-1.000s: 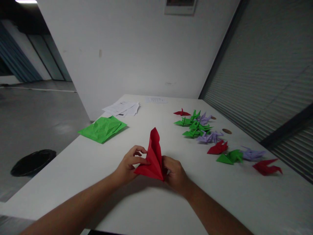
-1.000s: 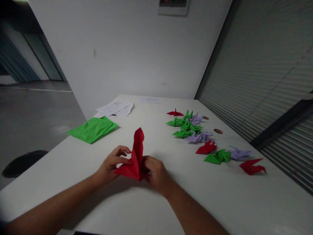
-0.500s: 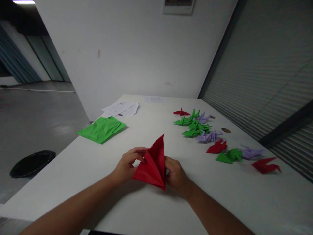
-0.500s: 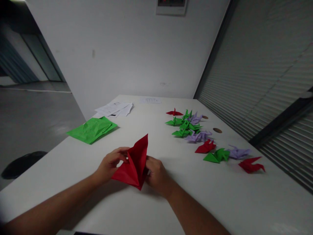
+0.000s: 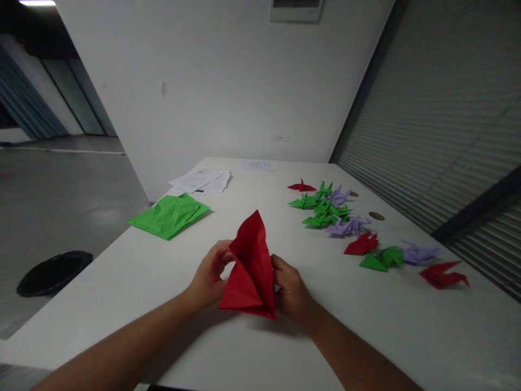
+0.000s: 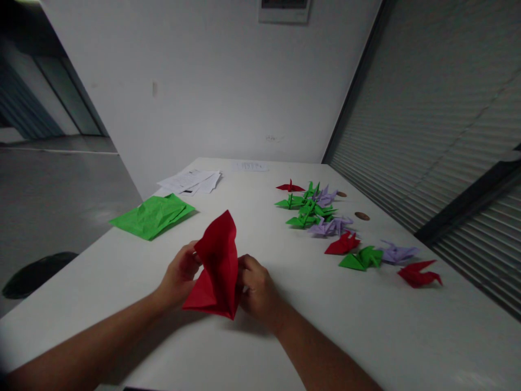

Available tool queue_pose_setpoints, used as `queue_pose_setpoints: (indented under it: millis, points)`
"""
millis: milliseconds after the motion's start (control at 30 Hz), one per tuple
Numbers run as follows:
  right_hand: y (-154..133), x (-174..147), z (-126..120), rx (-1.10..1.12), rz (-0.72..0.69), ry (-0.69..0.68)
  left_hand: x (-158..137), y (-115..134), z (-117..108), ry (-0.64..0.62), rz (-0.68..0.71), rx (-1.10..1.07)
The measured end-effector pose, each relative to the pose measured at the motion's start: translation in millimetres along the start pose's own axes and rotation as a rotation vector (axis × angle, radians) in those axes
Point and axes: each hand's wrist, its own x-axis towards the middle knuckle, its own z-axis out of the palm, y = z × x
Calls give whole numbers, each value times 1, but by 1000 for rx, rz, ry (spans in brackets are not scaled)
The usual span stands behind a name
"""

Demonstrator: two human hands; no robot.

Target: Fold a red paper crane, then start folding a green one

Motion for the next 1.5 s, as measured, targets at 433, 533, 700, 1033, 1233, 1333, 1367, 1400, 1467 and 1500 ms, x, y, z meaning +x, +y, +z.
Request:
queue_pose_setpoints:
  millis: [433, 533, 700, 1033, 1233, 1333, 1367, 1400, 1467, 1500]
  points:
    - [-1, 2, 2, 29, -1, 39, -6, -3, -11, -49, -117, 97]
    - [-1, 2, 2, 50, -6, 47, -5, 0, -12, -62, -91, 104]
    - [2, 0, 0, 52, -16, 68, -2, 2, -8, -118, -145, 23]
    - [17, 4, -19, -497, -154, -35, 4, 12, -14, -31, -543, -585]
    - [27, 0, -11, -464, 67, -263, 6, 11, -8, 14, -700, -486]
    - [21, 2, -15, -246, 273, -391, 6, 9, -3, -4, -769, -438]
    - [18, 3, -19, -171, 303, -406, 6, 10, -1, -8, -793, -434]
    - [14, 5, -23, -111, 314, -417, 6, 10, 0, -7, -816, -434]
    - [7, 7, -31, -34, 323, -450, 8, 12, 2, 0, -855, -438]
    - [5, 8, -33, -23, 315, -454, 9, 12, 3, 7, -867, -435]
